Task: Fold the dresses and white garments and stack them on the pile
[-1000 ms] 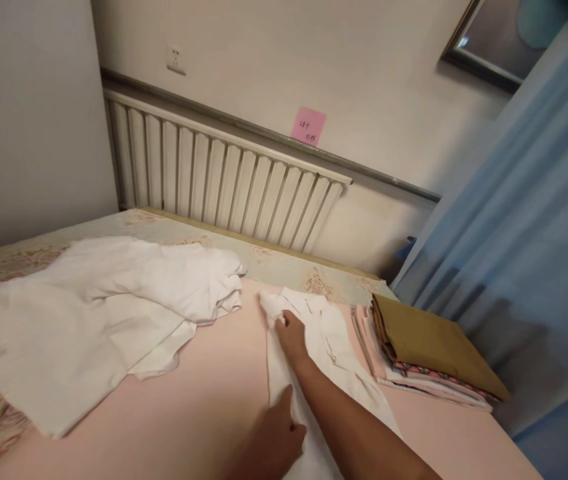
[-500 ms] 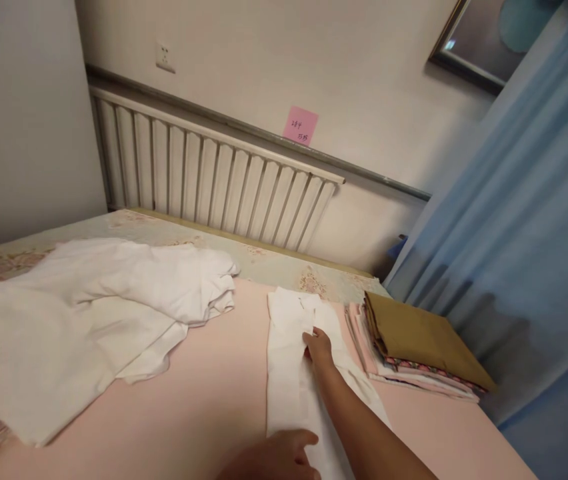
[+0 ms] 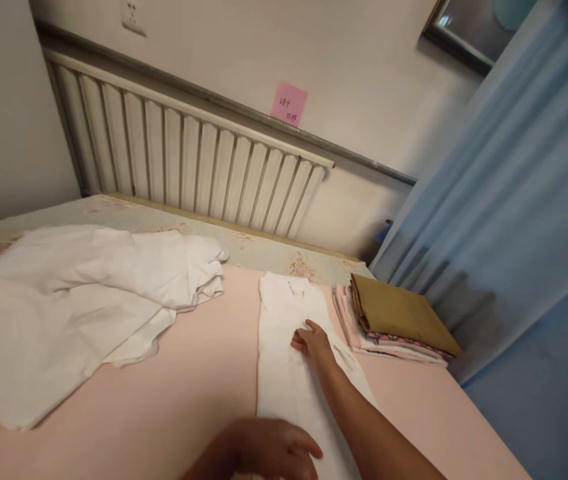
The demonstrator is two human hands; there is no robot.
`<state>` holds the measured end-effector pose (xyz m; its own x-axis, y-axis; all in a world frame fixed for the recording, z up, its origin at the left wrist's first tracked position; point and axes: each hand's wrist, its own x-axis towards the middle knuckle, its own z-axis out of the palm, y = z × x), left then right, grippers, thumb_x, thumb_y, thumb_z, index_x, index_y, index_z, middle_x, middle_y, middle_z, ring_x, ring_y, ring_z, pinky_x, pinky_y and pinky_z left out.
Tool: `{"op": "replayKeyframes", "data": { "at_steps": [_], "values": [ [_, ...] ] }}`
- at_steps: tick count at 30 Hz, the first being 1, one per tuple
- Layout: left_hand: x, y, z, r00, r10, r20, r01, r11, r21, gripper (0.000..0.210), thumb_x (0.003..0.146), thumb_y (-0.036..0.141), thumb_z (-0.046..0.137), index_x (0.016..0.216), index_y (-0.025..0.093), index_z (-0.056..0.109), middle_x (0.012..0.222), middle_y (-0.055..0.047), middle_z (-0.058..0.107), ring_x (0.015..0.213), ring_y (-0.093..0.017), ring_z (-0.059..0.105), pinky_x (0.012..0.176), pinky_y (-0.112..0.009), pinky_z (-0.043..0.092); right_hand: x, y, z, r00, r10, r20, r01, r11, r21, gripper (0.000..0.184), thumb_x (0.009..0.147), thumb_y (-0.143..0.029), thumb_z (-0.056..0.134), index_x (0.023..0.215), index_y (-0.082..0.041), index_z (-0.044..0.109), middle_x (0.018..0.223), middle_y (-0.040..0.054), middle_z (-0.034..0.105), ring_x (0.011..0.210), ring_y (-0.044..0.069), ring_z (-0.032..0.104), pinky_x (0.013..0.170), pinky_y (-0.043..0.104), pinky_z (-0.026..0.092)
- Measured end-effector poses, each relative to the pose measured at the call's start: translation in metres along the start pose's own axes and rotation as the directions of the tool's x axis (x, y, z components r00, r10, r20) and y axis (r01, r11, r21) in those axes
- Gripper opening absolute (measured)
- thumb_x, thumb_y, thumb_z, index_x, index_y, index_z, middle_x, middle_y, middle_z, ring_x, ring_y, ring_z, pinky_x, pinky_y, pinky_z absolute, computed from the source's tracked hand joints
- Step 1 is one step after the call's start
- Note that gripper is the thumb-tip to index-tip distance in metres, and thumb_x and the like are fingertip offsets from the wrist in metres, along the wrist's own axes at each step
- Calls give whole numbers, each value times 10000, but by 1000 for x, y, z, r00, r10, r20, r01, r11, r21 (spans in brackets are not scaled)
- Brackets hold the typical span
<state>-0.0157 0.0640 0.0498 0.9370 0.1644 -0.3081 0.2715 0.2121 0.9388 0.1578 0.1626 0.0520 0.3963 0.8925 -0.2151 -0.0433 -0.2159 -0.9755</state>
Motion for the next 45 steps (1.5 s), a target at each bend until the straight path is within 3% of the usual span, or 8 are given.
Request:
{"op": "replayKeyframes", "data": {
  "at_steps": [4, 7, 10, 19, 24, 31, 40, 45],
  "values": [
    [-24, 10, -22, 894, 61, -444, -147, 976, -162, 333, 761, 432, 606, 955, 163, 580, 891, -69, 652, 706, -193, 678, 593, -336, 548, -43, 8, -17, 999, -3, 39, 4, 1000, -24, 578, 651, -276, 724, 1180, -132, 544, 820, 36, 696, 760, 199, 703, 694, 315, 591],
    [-34, 11, -41, 498, 24, -867, 74, 995, 70, 181, 867, 316, 414, 799, 184, 518, 743, -21, 616, 638, -142, 626, 602, -285, 503, -82, 17, -36, 981, -140, 133, 167, 961, -219, 317, 713, -312, 683, 987, -162, 634, 808, 35, 690, 754, 206, 688, 695, 322, 566],
    [-35, 6, -51, 304, 65, -951, 234, 962, 141, 103, 831, 213, 443, 739, 197, 487, 720, -19, 591, 721, -160, 603, 666, -290, 461, -127, 22, -55, 874, -332, 354, 468, 770, -433, 125, 803, -247, 589, 894, -196, 656, 841, 29, 680, 795, 187, 650, 758, 315, 526],
    [-22, -3, -46, 351, 75, -933, 219, 963, 159, 75, 819, 192, 506, 820, 206, 580, 747, 3, 654, 715, -132, 607, 658, -238, 442, -217, -4, -34, 358, -273, 893, 931, 174, -320, 377, 831, -175, 620, 1201, -179, 552, 1228, 90, 594, 1147, 234, 497, 1044, 387, 373],
    [-19, -1, -46, 366, 25, -930, 187, 977, 100, 114, 834, 203, 524, 909, 201, 609, 793, -16, 692, 721, -135, 634, 618, -220, 465, -222, -7, -12, 392, 26, 920, 918, -78, -389, 349, 763, -448, 754, 923, -168, 620, 911, 67, 660, 880, 240, 565, 905, 398, 422],
    [-15, 1, -42, 382, -31, -924, 128, 992, 20, 286, 842, 248, 517, 1112, 171, 570, 948, -67, 699, 680, -129, 654, 516, -197, 494, -219, 26, -4, 326, 203, 923, 929, -248, -274, 405, 761, -522, 727, 909, -152, 654, 770, 68, 680, 728, 228, 584, 729, 384, 419],
    [-10, -3, -44, 396, -39, -917, 120, 993, 10, 450, 828, 250, 537, 1266, 148, 507, 1021, -97, 675, 709, -138, 663, 498, -188, 512, -219, 67, -23, 216, -108, 971, 926, -292, -238, 171, 848, -329, 662, 777, -179, 622, 643, 42, 600, 670, 202, 509, 650, 355, 368],
    [-11, -2, -43, 405, -39, -913, 122, 992, 12, 430, 841, 244, 519, 1259, 148, 506, 1023, -92, 672, 726, -130, 662, 506, -172, 508, -223, 65, -34, 189, -82, 979, 927, -313, -205, 196, 832, -350, 673, 760, -180, 607, 648, 31, 599, 657, 195, 496, 679, 369, 395]
  ]
}}
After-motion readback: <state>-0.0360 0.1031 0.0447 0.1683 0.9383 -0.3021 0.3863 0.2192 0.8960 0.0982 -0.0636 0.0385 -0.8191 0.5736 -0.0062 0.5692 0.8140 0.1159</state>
